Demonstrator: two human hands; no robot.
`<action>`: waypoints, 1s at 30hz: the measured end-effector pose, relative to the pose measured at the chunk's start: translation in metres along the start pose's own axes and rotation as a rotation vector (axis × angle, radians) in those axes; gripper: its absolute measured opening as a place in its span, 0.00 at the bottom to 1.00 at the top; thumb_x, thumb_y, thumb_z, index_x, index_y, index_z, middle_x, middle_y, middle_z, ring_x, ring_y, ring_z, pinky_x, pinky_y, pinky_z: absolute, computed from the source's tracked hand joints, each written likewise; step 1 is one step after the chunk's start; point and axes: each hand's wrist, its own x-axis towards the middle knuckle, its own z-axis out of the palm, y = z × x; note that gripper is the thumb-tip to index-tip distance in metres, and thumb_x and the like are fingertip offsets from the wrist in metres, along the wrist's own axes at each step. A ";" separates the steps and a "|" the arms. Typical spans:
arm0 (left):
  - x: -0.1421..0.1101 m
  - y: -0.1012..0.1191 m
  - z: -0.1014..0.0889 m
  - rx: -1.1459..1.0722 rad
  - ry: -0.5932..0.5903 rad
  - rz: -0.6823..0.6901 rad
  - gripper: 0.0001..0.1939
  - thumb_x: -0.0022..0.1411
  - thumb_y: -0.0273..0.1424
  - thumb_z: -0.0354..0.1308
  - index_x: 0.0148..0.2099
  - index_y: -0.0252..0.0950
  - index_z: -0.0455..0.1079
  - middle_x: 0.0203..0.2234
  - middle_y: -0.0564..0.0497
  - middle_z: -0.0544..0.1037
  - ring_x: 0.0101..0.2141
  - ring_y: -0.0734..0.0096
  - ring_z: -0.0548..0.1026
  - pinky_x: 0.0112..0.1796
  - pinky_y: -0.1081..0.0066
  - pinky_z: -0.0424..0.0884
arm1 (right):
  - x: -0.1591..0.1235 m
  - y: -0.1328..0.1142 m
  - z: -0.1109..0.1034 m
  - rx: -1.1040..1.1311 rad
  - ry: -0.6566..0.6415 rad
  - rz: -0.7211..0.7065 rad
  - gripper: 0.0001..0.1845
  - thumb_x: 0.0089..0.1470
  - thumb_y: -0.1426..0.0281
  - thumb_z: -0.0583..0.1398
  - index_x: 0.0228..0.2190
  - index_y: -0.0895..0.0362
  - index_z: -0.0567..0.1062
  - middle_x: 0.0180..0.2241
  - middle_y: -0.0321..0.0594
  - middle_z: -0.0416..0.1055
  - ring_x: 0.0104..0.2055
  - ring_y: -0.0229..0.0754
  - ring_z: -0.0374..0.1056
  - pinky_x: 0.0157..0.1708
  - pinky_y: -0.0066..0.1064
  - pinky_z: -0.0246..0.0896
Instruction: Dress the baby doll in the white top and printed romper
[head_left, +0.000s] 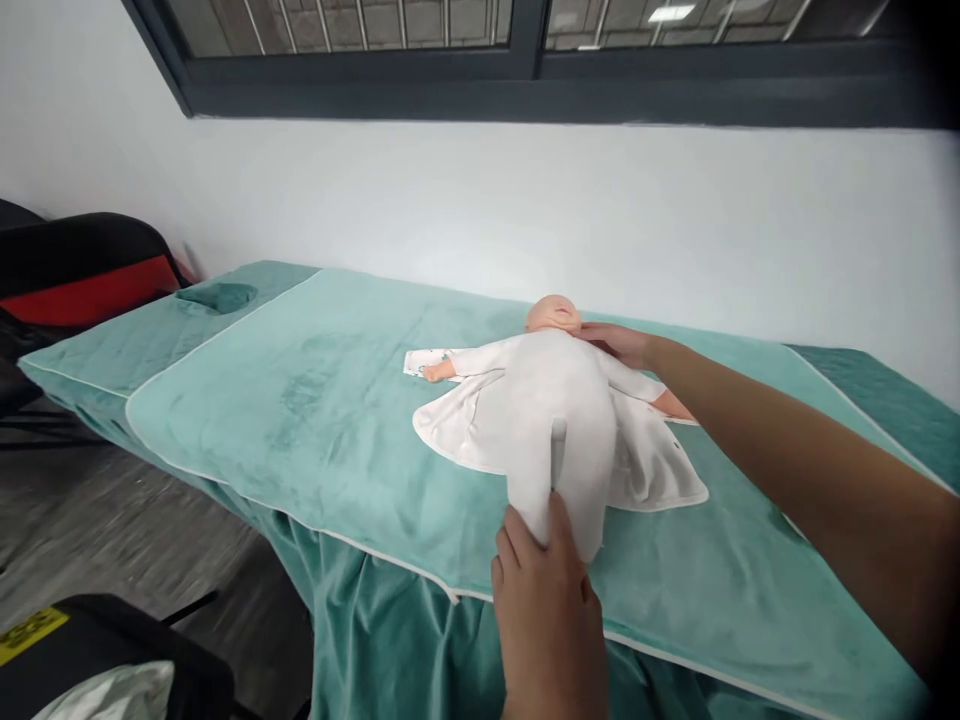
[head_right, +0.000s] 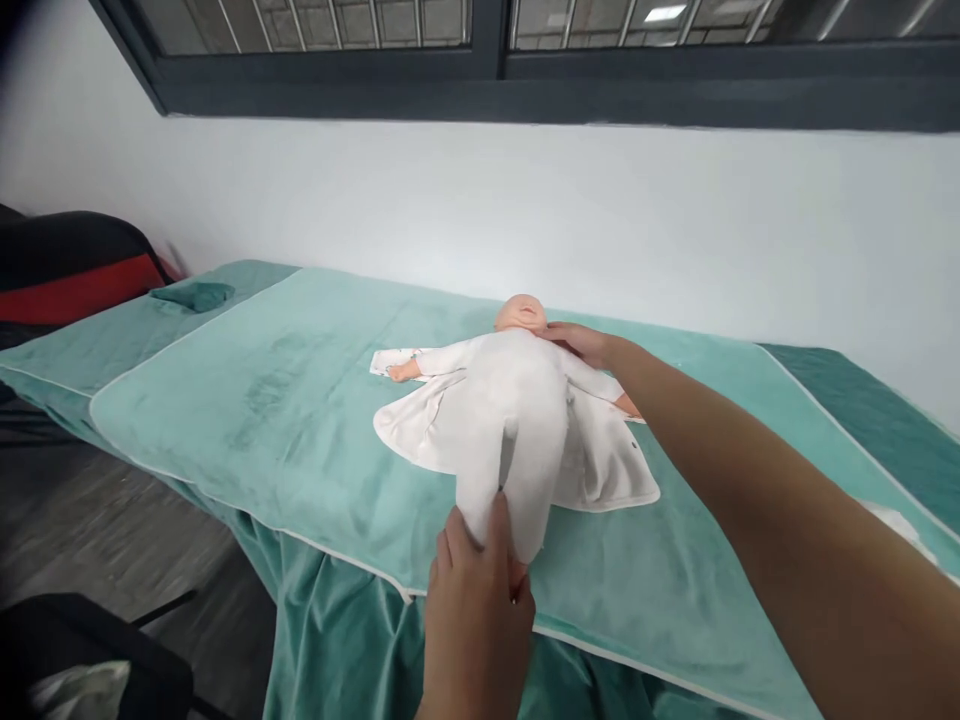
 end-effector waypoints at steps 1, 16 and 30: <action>-0.001 0.000 0.003 -0.015 0.008 -0.003 0.40 0.53 0.20 0.60 0.66 0.49 0.60 0.52 0.39 0.67 0.47 0.48 0.71 0.42 0.56 0.69 | 0.004 0.000 -0.001 -0.078 0.055 -0.005 0.27 0.57 0.57 0.63 0.55 0.52 0.72 0.56 0.47 0.74 0.52 0.54 0.73 0.49 0.43 0.72; -0.008 -0.063 0.005 -0.498 0.109 0.176 0.24 0.69 0.35 0.52 0.66 0.44 0.60 0.57 0.40 0.73 0.51 0.55 0.76 0.47 0.56 0.77 | 0.035 -0.042 0.101 -1.005 0.420 -0.583 0.23 0.62 0.57 0.55 0.52 0.57 0.72 0.54 0.50 0.70 0.56 0.53 0.65 0.53 0.43 0.60; 0.199 -0.071 -0.019 0.042 0.291 0.364 0.14 0.67 0.30 0.53 0.53 0.36 0.73 0.52 0.41 0.75 0.54 0.50 0.68 0.48 0.54 0.69 | 0.071 -0.059 0.137 -1.182 -0.005 -0.422 0.20 0.60 0.54 0.57 0.48 0.49 0.74 0.47 0.40 0.77 0.44 0.50 0.71 0.38 0.35 0.59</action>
